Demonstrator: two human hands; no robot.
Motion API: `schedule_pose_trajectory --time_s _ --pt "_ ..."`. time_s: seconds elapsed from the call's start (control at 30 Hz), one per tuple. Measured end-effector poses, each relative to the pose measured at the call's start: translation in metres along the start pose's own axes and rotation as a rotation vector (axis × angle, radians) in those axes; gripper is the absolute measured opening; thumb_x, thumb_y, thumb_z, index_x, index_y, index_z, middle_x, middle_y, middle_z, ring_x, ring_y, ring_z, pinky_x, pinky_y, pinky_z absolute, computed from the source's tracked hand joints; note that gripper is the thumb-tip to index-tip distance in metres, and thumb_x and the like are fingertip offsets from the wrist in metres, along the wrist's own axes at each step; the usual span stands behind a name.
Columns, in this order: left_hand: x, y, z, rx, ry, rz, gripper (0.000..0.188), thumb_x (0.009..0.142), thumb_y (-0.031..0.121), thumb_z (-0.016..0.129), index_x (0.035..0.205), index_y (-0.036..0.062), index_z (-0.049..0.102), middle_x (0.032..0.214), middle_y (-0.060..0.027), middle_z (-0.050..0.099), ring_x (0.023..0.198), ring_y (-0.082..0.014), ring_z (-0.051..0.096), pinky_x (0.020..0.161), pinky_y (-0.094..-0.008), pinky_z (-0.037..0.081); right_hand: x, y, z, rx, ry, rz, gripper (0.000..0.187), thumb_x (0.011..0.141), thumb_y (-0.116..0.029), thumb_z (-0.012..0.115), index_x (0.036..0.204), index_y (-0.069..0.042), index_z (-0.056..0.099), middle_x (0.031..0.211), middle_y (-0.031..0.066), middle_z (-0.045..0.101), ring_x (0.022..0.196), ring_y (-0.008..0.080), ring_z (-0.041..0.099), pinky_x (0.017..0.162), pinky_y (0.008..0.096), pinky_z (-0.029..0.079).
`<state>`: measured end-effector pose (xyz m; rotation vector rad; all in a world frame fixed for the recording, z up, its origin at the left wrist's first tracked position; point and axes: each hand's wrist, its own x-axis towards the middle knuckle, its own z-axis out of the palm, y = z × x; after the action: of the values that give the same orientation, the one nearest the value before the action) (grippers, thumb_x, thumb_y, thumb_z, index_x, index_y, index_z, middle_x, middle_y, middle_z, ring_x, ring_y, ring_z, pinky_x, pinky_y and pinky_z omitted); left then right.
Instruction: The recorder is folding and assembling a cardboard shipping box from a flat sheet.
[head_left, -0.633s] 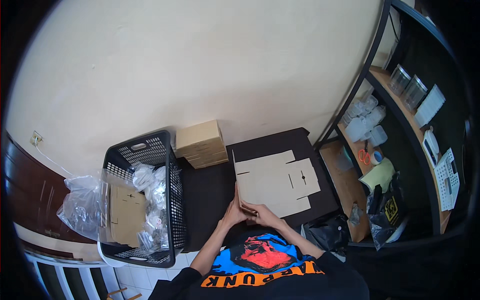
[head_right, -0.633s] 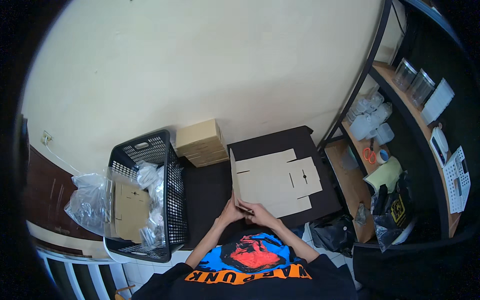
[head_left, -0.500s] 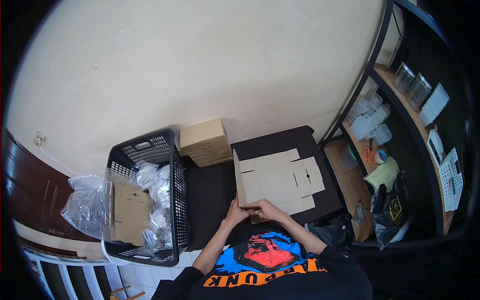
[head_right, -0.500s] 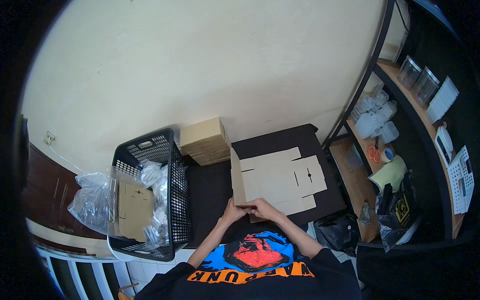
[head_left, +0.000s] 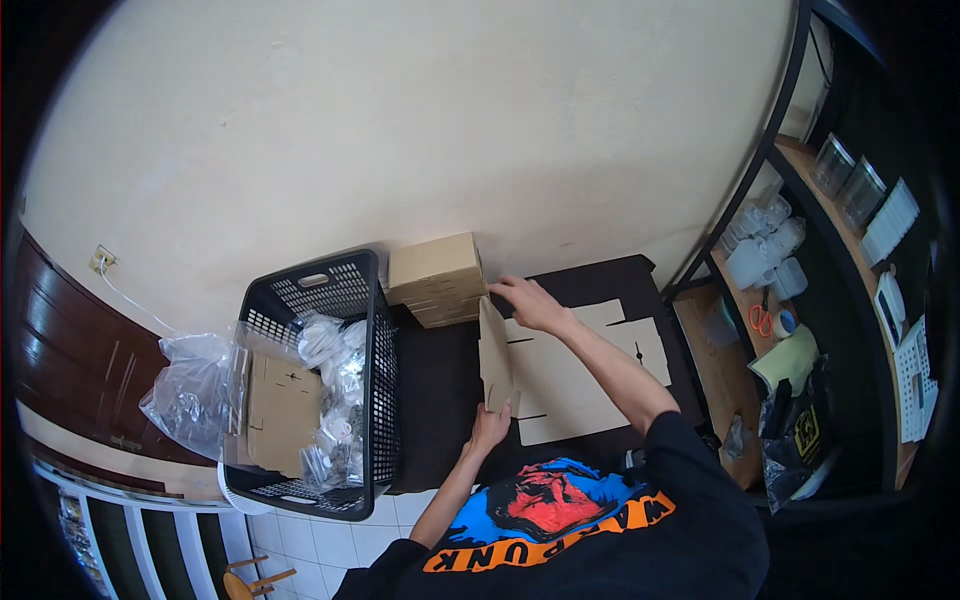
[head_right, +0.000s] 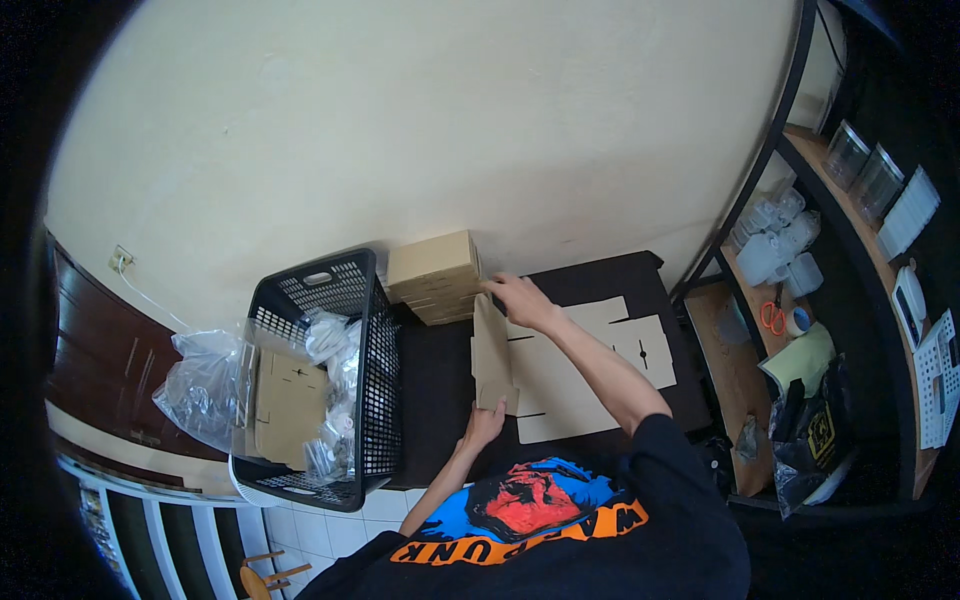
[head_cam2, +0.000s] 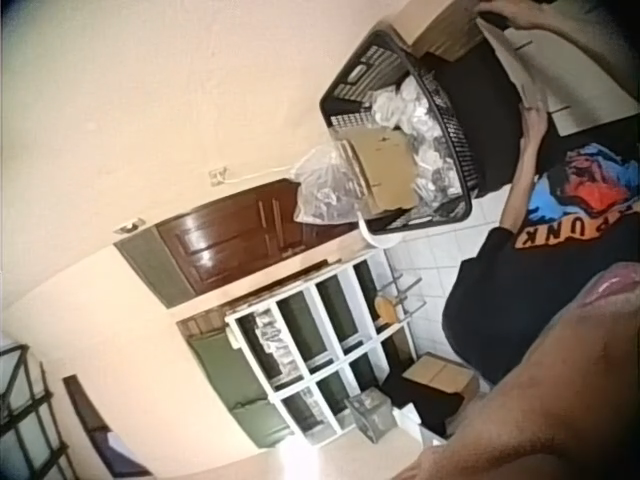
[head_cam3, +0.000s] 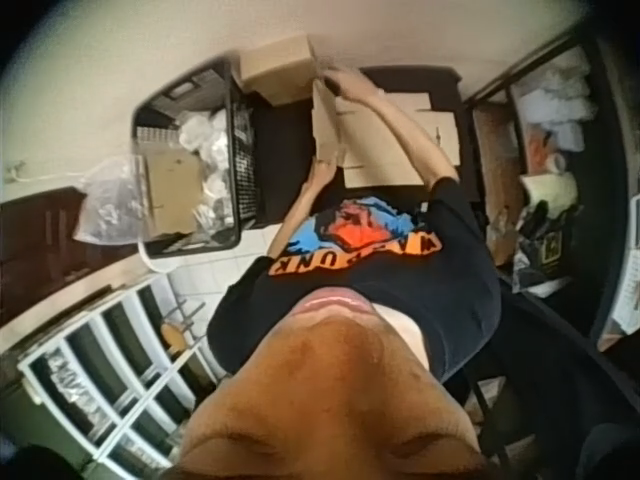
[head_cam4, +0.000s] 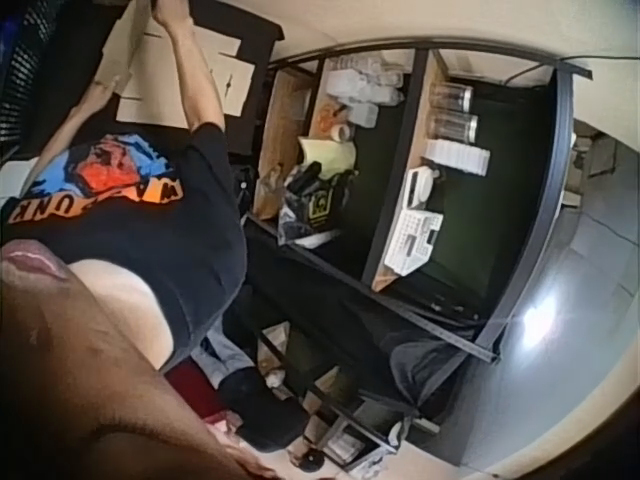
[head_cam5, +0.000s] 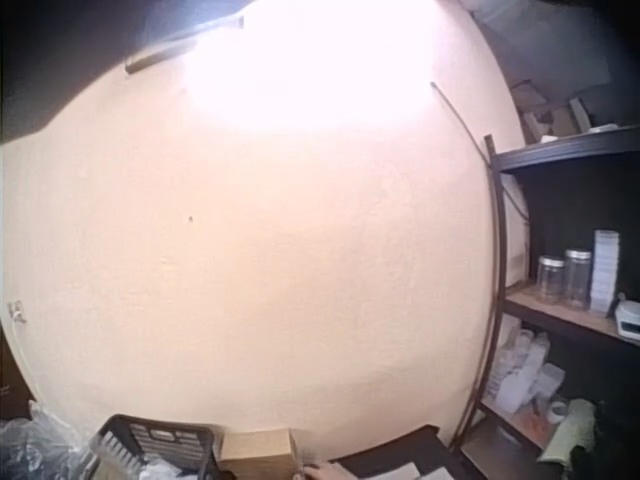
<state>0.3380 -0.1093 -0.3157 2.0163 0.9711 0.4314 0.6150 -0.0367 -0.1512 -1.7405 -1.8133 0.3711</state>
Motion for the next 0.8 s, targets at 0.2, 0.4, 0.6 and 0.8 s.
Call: schedule_pose_trajectory --time_s 0.2,0.4,0.6,0.8 --pt "-0.001 0.009 0.011 -0.110 -0.009 -0.106 0.044 0.104 0.029 0.058 0.123 -0.0094 0.065 0.110 -0.0401 0.067 0.107 -0.0550 0.067 0.093 -0.0560 0.057 0.034 -0.016 0.018 -0.466 -0.190 -0.398 0.031 0.083 -0.003 0.071 0.114 -0.006 0.074 0.127 0.0259 0.067 0.110 0.0386 0.070 0.098 0.0489 0.054" --pt "-0.005 0.013 0.016 -0.030 0.118 -0.097 0.035 0.103 0.022 0.058 0.121 -0.0062 0.067 0.103 -0.0360 0.071 0.100 -0.0534 0.070 0.089 -0.0555 0.059 0.003 -0.020 0.041 -0.004 -0.228 0.071 0.037 0.086 -0.004 0.058 0.120 0.002 0.072 0.098 0.0295 0.073 0.098 0.0486 0.070 0.091 0.0543 0.058" --pt "0.005 0.076 0.002 0.011 0.000 -0.078 0.049 0.099 0.013 0.057 0.142 -0.0067 0.048 0.092 -0.0366 0.069 0.090 -0.0571 0.068 0.080 -0.0608 0.059 -0.047 -0.040 0.073 0.608 0.038 0.408 0.083 0.108 -0.051 0.047 0.157 0.014 0.030 0.157 0.0353 0.045 0.151 0.0428 0.042 0.126 0.0428 0.030" --pt "0.014 0.055 0.033 0.210 -0.015 0.010 0.043 0.088 0.004 0.062 0.128 -0.0110 0.055 0.091 -0.0364 0.070 0.091 -0.0552 0.070 0.082 -0.0623 0.058 -0.076 -0.082 0.066 0.475 0.680 0.450 0.021 0.101 -0.002 0.057 0.119 -0.002 0.047 0.077 0.0225 0.070 0.076 0.0473 0.071 0.072 0.0532 0.053"
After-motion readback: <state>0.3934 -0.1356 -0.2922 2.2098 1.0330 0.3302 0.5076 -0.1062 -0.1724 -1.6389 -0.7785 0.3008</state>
